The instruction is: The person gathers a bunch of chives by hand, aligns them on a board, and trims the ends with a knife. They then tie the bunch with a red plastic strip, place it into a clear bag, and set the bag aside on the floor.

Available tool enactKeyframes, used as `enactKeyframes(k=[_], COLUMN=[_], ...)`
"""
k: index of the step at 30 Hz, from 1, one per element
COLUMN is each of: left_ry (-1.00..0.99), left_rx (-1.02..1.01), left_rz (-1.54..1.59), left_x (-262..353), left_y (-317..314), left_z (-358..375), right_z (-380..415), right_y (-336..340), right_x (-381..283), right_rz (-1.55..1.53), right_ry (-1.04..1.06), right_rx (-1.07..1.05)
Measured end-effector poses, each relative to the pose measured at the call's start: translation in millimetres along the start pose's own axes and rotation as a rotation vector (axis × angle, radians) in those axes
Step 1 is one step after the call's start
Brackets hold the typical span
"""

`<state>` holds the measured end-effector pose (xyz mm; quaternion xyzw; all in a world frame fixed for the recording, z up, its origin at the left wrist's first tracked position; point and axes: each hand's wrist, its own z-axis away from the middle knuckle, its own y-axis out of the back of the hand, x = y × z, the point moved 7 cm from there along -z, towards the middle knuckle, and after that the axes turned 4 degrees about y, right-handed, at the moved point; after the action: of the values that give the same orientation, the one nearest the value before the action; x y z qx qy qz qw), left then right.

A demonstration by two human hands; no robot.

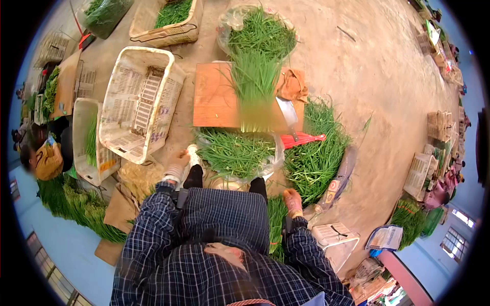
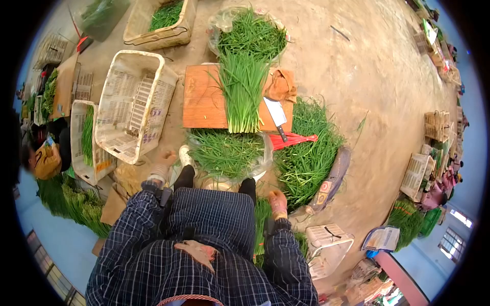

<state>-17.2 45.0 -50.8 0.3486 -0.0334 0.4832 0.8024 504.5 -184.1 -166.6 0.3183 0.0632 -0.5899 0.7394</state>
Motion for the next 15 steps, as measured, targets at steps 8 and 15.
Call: enactKeyframes(k=[8, 15], left_ry=[-0.106, -0.158], left_rx=[-0.099, -0.048], left_rz=[0.034, 0.003], left_x=[108, 142], left_y=[-200, -240], left_z=[-96, -134], right_z=[-181, -270], right_y=[58, 22], right_x=[-222, -316], right_rz=[0.140, 0.535], right_ry=[0.390, 0.341], right_rx=[0.287, 0.355])
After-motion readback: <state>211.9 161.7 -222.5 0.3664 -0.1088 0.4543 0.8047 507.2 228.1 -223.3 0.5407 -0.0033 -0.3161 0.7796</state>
